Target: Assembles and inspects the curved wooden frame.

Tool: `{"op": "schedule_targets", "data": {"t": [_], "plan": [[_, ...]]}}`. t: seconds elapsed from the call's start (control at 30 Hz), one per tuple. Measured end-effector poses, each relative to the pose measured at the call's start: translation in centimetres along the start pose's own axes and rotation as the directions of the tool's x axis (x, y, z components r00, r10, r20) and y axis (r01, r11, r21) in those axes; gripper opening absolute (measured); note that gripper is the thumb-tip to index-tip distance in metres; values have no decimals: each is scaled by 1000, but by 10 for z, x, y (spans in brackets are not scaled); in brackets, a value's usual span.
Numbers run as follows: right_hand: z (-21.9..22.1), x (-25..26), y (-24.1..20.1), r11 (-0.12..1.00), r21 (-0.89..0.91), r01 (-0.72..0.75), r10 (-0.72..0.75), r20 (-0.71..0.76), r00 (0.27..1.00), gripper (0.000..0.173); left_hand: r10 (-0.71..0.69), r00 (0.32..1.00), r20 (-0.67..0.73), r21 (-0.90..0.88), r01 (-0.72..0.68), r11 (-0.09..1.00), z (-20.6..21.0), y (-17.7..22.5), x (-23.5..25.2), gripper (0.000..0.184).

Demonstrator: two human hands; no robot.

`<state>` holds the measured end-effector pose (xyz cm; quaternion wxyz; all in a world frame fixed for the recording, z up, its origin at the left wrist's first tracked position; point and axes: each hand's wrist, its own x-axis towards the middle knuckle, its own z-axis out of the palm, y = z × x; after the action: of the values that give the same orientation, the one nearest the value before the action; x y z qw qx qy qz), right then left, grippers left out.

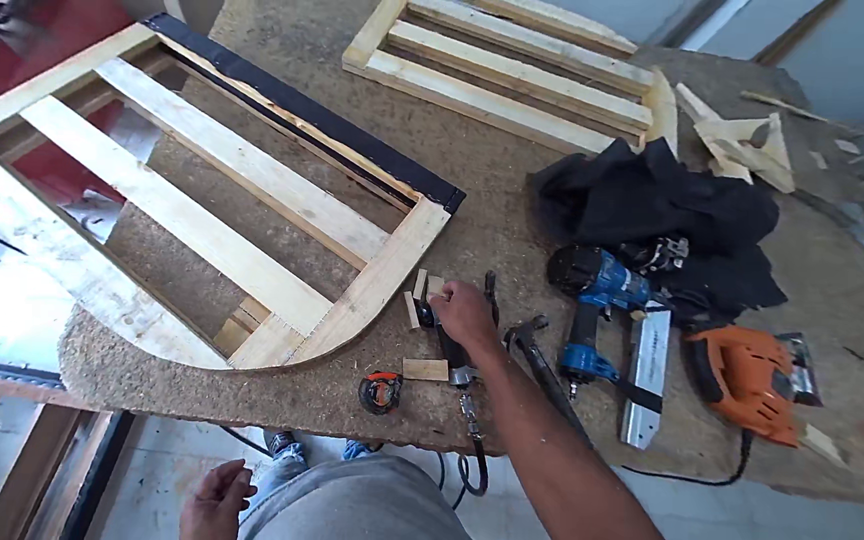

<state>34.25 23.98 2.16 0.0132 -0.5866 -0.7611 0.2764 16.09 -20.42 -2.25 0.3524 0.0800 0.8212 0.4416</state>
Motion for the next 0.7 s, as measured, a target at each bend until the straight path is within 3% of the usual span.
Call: {"op": "schedule_targets", "data": {"t": [0.17, 0.4, 0.5, 0.7], "plan": [[6, 15, -1, 994, -110, -6, 12, 47, 999, 51, -91, 994, -53, -4, 91, 996, -3, -14, -23, 24], [-11, 25, 11, 997, -35, -65, 64, -32, 997, 39, -62, 998, -18, 3, 62, 998, -2, -31, -22, 22], [-13, 31, 26, 998, -49, -45, 39, -113, 993, 34, -57, 998, -13, 19, 57, 998, -4, -28, -18, 21], [-6, 31, 47, 998, -63, 15, -22, -108, 994, 28, -28, 999, 29, 81, 25, 996, -11, -27, -3, 22]]}}
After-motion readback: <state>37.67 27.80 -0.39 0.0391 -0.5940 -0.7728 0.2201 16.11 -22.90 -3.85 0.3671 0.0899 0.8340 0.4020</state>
